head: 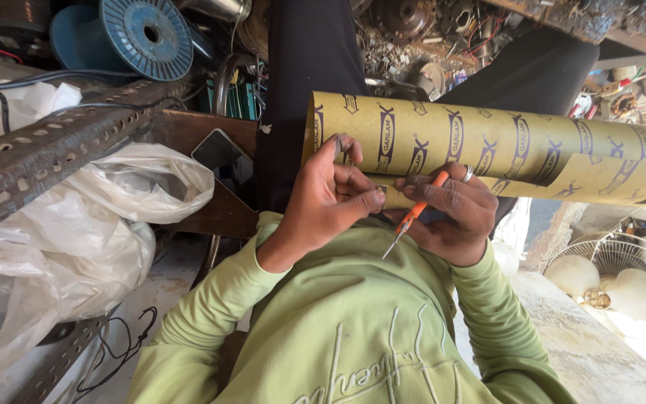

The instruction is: The person cuts strips of patterned insulation paper from a large roll using orange scissors while holding the roll on their lap.

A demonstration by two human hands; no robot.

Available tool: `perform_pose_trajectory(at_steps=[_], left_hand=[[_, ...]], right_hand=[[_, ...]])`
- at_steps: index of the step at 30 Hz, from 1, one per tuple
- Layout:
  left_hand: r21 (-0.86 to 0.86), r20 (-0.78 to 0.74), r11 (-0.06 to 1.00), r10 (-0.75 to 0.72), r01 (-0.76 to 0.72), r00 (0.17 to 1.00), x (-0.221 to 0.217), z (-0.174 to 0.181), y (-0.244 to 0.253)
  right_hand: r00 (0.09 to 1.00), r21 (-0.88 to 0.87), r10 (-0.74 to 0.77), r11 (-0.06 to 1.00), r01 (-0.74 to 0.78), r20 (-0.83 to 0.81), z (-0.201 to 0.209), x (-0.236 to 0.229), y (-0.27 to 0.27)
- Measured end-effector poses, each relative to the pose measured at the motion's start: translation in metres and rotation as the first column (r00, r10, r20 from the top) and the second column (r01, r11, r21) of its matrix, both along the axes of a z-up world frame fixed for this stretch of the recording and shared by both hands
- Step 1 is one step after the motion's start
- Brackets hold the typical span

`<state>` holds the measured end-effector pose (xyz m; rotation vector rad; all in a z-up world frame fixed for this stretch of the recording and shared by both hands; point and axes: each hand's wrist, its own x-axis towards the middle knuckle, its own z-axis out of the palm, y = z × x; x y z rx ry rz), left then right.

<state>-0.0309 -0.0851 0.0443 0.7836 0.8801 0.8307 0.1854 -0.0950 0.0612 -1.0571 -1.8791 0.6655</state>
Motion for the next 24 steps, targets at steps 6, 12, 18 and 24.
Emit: perform_pose_trajectory(at_steps=[6, 12, 18, 24], left_hand=[[-0.054, 0.114, 0.999, -0.004, 0.011, 0.993, -0.004, 0.002, 0.003], [-0.006, 0.031, 1.0, -0.003, 0.003, 1.0, 0.001, 0.002, 0.003], [0.093, -0.047, 0.988, 0.132, -0.127, 0.99, 0.002, 0.005, 0.004], [0.106, 0.021, 0.978, 0.181, -0.183, 0.983, 0.002, 0.008, 0.008]], right_hand=[[1.0, -0.022, -0.012, 1.0, 0.012, -0.017, 0.002, -0.003, 0.003], [1.0, -0.06, -0.01, 0.998, 0.008, -0.025, 0.005, -0.004, 0.002], [0.806, -0.274, -0.457, 0.886, 0.374, -0.377, 0.011, -0.004, -0.059], [0.751, -0.797, -0.301, 0.378, -0.472, -0.588, -0.009, 0.012, -0.095]])
